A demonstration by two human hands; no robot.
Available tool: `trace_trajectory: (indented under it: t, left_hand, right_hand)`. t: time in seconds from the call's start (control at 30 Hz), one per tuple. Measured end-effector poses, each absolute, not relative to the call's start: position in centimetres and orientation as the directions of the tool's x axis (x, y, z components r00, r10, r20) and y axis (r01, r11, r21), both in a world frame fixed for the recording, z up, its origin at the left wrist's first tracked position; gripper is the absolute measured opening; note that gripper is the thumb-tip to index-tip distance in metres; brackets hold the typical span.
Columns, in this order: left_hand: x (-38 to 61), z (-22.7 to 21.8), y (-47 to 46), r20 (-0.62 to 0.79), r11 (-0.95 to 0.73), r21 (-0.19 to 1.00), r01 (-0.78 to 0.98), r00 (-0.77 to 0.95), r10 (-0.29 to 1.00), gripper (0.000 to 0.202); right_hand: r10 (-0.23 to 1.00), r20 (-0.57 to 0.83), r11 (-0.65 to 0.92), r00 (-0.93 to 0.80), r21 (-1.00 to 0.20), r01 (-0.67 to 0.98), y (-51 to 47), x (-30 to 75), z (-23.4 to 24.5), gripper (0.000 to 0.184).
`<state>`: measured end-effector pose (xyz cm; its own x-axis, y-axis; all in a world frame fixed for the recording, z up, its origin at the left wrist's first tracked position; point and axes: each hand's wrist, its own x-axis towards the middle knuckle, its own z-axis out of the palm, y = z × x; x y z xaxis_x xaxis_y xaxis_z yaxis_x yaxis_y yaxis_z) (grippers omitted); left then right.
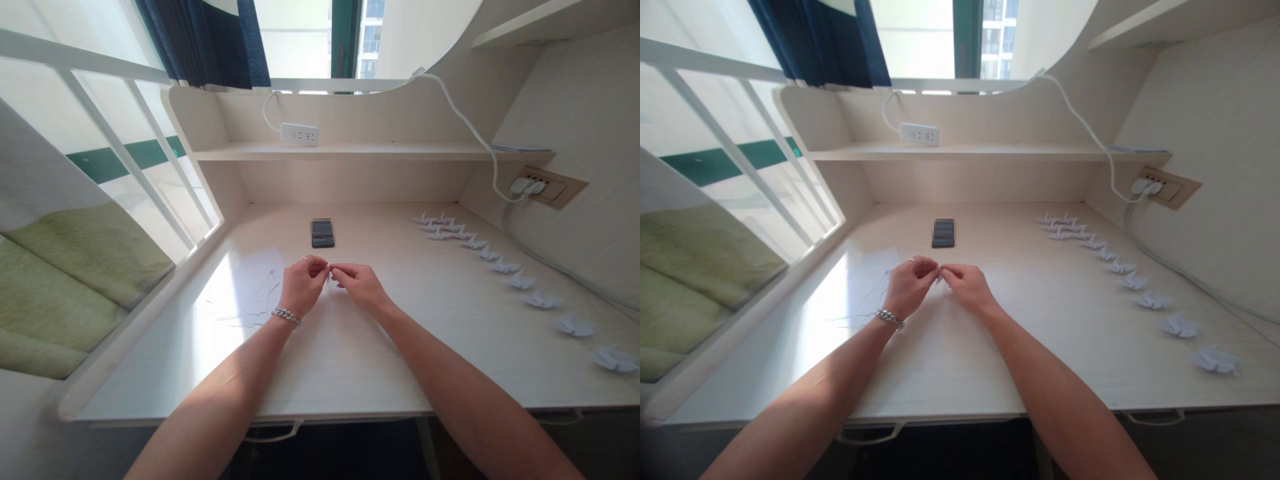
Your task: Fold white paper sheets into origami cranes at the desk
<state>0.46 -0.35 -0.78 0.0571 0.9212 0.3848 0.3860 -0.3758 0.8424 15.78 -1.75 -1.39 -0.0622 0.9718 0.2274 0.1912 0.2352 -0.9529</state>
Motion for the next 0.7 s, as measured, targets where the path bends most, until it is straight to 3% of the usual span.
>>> trace_trajectory:
  t: [0.17,0.33,0.5,0.7]
  left_hand:
    - [0.6,-0.6,-0.9,0.368,-0.418,0.797,0.435,0.198,0.909,0.019]
    - [0.4,-0.5,-0.6,0.333,-0.403,0.835,0.374,0.239,0.912,0.018]
    - [-0.3,0.2,-0.4,0.388,-0.358,0.771,0.527,0.056,0.92,0.02]
    - [-0.2,-0.6,-0.1,0.268,-0.35,0.872,0.343,0.265,0.926,0.023]
  right_hand:
    - [0.997,0.049,0.048,-0.062,-0.999,-0.017,-1.7,16.2,-1.1,0.032]
    - [0.998,0.043,0.042,0.04,-0.999,0.031,-1.1,16.9,-1.6,0.029]
    - [0.996,0.075,0.072,0.049,-0.996,0.053,-0.6,17.1,-1.9,0.024]
    - [0.995,0.09,0.092,-0.046,-0.995,0.044,-1.2,17.1,-1.4,0.026]
